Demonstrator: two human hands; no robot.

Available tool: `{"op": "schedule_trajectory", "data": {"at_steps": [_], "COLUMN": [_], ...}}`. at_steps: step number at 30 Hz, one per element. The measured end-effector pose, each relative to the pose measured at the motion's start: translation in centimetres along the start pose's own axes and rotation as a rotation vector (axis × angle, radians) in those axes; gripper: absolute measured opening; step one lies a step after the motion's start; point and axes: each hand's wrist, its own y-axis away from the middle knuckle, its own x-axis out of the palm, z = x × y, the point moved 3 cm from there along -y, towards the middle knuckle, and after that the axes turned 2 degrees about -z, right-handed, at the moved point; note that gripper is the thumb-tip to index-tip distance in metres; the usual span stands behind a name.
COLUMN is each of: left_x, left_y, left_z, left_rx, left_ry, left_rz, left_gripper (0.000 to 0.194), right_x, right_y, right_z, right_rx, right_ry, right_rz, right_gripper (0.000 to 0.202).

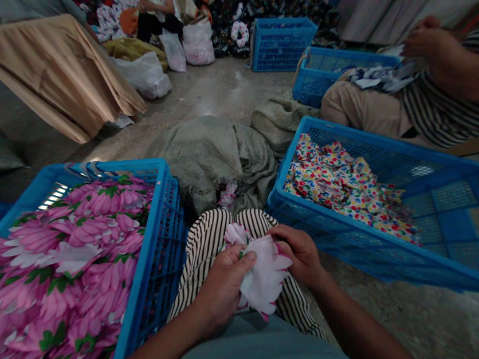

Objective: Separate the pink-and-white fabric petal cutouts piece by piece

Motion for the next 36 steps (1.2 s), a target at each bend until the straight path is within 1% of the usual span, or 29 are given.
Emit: {"op": "schedule_trajectory", "data": {"at_steps": [2,4,6,8,9,10,12,14,15,17,20,21,23,25,26,30,32,34,36], "left_x": [-0.1,-0.2,-0.2,-0.3,-0.2,-0.2,-0.1,-0.1,0.0,-0.1,-0.1,-0.2,-0.4,-0.5,-0.5,-0.4,-0.7,-1.2,-1.9], "left_y": [0.0,0.0,-0.1,-0.1,-0.2,-0.2,-0.2,-0.3,-0.3,-0.3,-0.4,-0.4,-0.5,-0.6,-0.6,-0.6,-0.6,-0.8,-1.1], "left_z": [0.1,0.2,0.2,0.1,0.0,0.0,-0.2,-0.4,-0.5,-0.6,-0.7,-0.7,-0.6,-0.6,-0.6,-0.5,-0.5,-0.5,-0.6], "left_rx": [0.007,0.007,0.008,0.017,0.022,0.027,0.026,0.011,0.003,-0.009,-0.019,-0.024,-0.026,-0.028,-0.027,-0.022,-0.038,-0.039,0.011], "left_ry": [-0.001,-0.004,-0.006,-0.005,-0.001,0.006,0.027,0.049,0.062,0.090,0.121,0.123,0.123,0.118,0.114,0.075,0.029,-0.055,-0.167], "left_rz": [0.005,0.006,0.007,0.013,0.018,0.026,0.035,0.021,0.011,-0.010,-0.014,-0.018,-0.032,-0.042,-0.043,-0.040,-0.046,-0.068,-0.109], "left_gripper": [0.029,0.031,0.032,0.032,0.031,0.030,0.028,0.026,0.025,0.023,0.023,0.023,0.024,0.024,0.025,0.025,0.025,0.025,0.023], "right_x": [0.0,0.0,-0.1,0.1,0.5,0.9,2.0,2.8,3.1,3.4,3.4,3.4,3.4,3.5,3.5,3.4,3.0,2.2,1.2], "right_y": [0.1,0.2,0.2,0.4,0.5,0.7,1.2,1.9,2.2,2.7,2.7,2.7,2.6,2.8,2.8,2.9,2.6,2.1,1.8], "right_z": [-0.1,-0.3,-0.8,-1.4,-1.7,-1.9,-2.2,-2.3,-2.3,-2.5,-2.5,-2.5,-2.4,-2.3,-2.3,-2.6,-2.7,-2.7,-2.5], "right_rx": [0.039,0.102,0.213,0.367,0.453,0.536,0.678,0.792,0.833,0.894,0.924,0.922,0.914,0.912,0.916,0.945,0.907,0.818,0.714], "right_ry": [-0.025,-0.061,-0.145,-0.344,-0.468,-0.591,-0.776,-0.856,-0.877,-0.900,-0.950,-0.976,-1.014,-1.002,-0.985,-0.939,-0.941,-0.931,-0.862], "right_rz": [-0.012,-0.067,-0.172,-0.247,-0.243,-0.210,-0.104,-0.024,-0.010,-0.029,-0.091,-0.085,-0.033,0.010,0.012,-0.061,-0.098,-0.144,-0.224], "right_gripper": [0.016,0.015,0.018,0.026,0.031,0.036,0.038,0.031,0.028,0.026,0.024,0.025,0.028,0.025,0.024,0.026,0.025,0.025,0.025]}}
